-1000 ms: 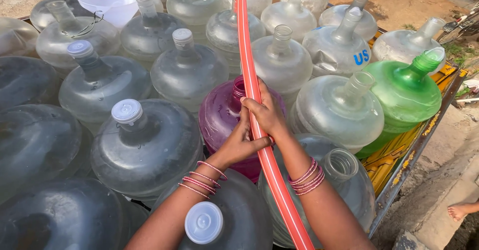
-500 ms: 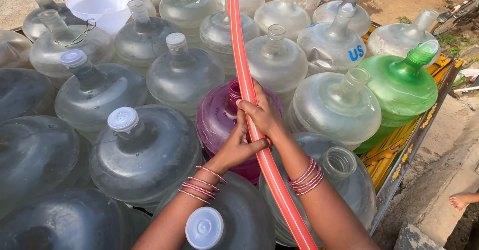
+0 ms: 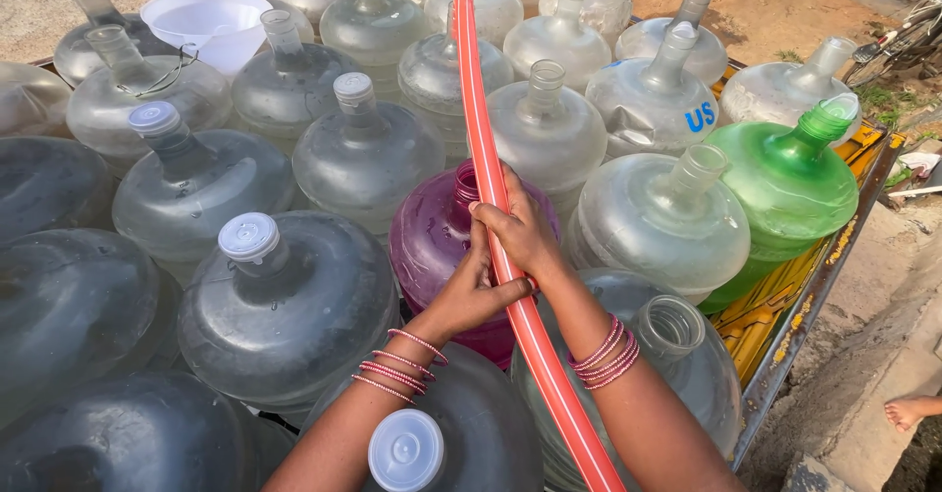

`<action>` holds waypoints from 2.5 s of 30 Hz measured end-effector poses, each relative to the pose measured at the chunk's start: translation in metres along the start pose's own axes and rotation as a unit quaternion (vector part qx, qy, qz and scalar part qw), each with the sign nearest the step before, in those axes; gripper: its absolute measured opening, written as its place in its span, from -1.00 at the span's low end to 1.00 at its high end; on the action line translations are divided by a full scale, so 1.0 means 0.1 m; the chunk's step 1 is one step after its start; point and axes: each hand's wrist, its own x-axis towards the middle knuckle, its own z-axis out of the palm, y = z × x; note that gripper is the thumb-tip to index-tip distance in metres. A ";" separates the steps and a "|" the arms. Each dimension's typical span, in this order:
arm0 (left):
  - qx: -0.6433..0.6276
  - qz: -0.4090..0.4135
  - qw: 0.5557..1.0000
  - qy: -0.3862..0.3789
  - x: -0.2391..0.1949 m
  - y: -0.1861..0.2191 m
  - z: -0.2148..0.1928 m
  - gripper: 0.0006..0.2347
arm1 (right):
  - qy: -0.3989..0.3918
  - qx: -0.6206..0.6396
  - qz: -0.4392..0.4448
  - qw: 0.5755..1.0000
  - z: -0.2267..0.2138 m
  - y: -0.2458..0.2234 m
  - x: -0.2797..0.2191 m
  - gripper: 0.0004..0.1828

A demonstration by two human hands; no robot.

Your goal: The person fills a purple water jug by inserting a red hose into its opening, then briefly moves the hose to a clear jug before returning it to the purple one.

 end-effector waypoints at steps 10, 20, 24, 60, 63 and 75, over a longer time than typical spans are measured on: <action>-0.004 0.013 1.000 -0.004 0.00 -0.01 -0.01 -0.02 | 0.007 -0.038 0.016 0.999 -0.01 -0.04 -0.01 -0.18; 0.015 0.016 1.000 -0.005 0.00 -0.06 -0.03 -0.02 | 0.006 -0.026 0.013 1.000 -0.01 -0.03 -0.01 -0.17; 0.011 0.011 1.000 -0.007 0.01 -0.08 -0.05 -0.04 | 0.011 -0.029 0.003 1.000 0.00 0.00 -0.02 -0.16; 0.019 0.012 1.000 -0.013 0.01 -0.08 -0.05 -0.04 | 0.002 0.027 0.029 0.999 0.03 0.00 -0.04 -0.14; 0.026 -0.001 1.000 -0.007 -0.01 -0.06 -0.05 -0.02 | 0.002 0.032 0.012 0.999 0.04 0.01 -0.04 -0.18; 0.059 0.014 0.998 -0.002 0.00 -0.08 -0.05 0.00 | -0.001 0.077 0.008 0.997 0.04 0.03 -0.05 -0.20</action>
